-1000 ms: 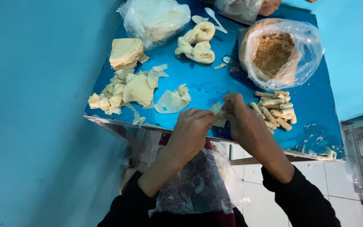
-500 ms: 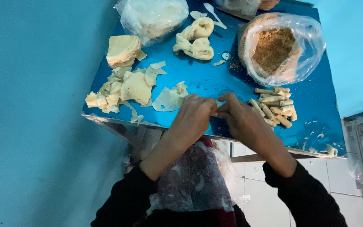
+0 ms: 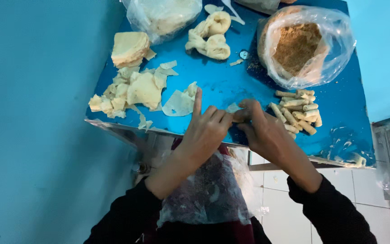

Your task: The person sits at a blue metal table and shapes pieces of dough by hand, twisting and folding each piece and placing the finished shapes in a pile. They occasionally reach into a plastic bag of brown powder and continue shaping more dough pieces.

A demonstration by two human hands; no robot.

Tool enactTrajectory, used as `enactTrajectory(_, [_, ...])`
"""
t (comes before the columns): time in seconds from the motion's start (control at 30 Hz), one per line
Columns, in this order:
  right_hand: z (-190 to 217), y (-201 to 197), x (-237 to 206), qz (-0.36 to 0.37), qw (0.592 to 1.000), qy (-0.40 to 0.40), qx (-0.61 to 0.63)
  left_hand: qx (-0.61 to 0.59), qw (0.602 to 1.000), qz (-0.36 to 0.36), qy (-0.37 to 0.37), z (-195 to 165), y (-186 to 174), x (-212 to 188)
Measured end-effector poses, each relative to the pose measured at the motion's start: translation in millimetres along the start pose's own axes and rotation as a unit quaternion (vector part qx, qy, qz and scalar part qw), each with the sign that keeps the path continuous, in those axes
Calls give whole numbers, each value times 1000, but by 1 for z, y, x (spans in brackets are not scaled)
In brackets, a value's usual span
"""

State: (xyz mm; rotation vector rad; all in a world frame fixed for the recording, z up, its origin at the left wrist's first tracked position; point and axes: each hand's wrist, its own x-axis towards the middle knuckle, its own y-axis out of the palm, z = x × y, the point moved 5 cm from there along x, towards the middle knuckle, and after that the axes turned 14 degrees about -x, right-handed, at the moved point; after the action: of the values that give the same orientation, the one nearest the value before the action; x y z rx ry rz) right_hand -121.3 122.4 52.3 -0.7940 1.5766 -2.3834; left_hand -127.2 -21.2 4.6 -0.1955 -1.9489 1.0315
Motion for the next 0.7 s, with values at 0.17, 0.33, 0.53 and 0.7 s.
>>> enactTrajectory(0.17, [3, 4, 0, -30, 998, -23, -60, 21, 1000, 9, 18, 3, 2, 9])
enactTrajectory(0.33, [-12, -1, 25, 108, 993, 52, 20, -78, 995, 13, -58, 13, -8, 29])
enactTrajectory(0.53, [-16, -4, 40, 144, 981, 70, 110, -255, 933, 171, -189, 42, -1, 50])
enactTrajectory(0.7, [-4, -1, 10, 8, 999, 17, 26, -53, 992, 99, -51, 11, -5, 30])
